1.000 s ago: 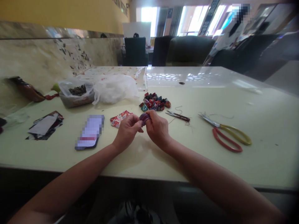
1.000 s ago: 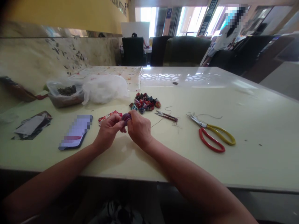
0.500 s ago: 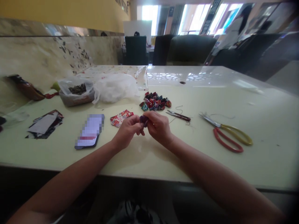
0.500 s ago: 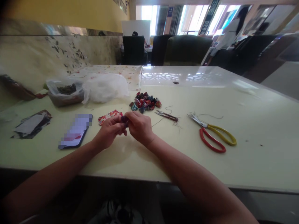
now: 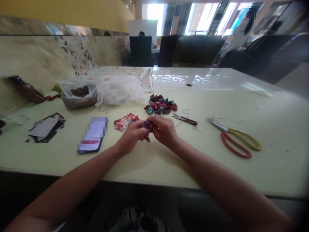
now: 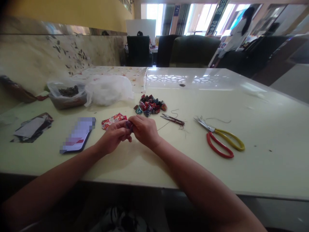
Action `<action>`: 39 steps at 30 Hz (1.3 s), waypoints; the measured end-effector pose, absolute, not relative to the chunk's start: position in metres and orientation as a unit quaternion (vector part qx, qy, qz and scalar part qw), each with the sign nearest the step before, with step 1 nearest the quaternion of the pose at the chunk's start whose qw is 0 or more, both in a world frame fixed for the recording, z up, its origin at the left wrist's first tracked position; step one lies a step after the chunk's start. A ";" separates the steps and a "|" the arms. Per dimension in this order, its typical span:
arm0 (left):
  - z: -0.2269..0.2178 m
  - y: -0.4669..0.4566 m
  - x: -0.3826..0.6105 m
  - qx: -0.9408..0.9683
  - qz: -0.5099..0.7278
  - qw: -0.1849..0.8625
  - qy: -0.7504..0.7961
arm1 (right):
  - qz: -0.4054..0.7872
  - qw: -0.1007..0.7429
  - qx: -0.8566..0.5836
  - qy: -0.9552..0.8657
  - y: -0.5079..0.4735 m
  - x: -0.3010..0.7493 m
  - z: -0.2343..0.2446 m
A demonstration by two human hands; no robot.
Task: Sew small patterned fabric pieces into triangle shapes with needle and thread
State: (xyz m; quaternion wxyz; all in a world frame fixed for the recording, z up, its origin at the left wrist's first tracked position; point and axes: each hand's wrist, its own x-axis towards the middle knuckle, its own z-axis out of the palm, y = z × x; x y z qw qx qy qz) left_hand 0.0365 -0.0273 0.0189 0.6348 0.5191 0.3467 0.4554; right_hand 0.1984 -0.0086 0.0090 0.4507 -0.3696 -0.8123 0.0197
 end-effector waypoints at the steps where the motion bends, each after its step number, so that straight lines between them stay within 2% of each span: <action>1: 0.019 -0.027 0.036 0.527 0.447 0.635 0.346 | -0.013 0.446 -0.395 -0.803 -0.010 0.197 0.008; 4: 0.018 -0.027 0.035 0.537 0.444 0.630 0.342 | -0.087 0.444 -0.453 -0.768 -0.015 0.193 0.007; 6: 0.019 -0.027 0.034 0.542 0.444 0.628 0.339 | -0.096 0.450 -0.460 -0.760 -0.017 0.191 0.006; 15: 0.023 -0.032 0.039 0.545 0.523 0.561 0.337 | -0.012 0.465 -0.483 -0.742 -0.014 0.195 0.007; 19: 0.024 -0.032 0.038 0.574 0.563 0.481 0.349 | -0.001 0.467 -0.482 -0.742 -0.013 0.196 0.007; 39: 0.016 -0.030 0.034 0.706 0.567 0.257 0.337 | 0.045 0.448 -0.473 -0.757 -0.016 0.191 0.008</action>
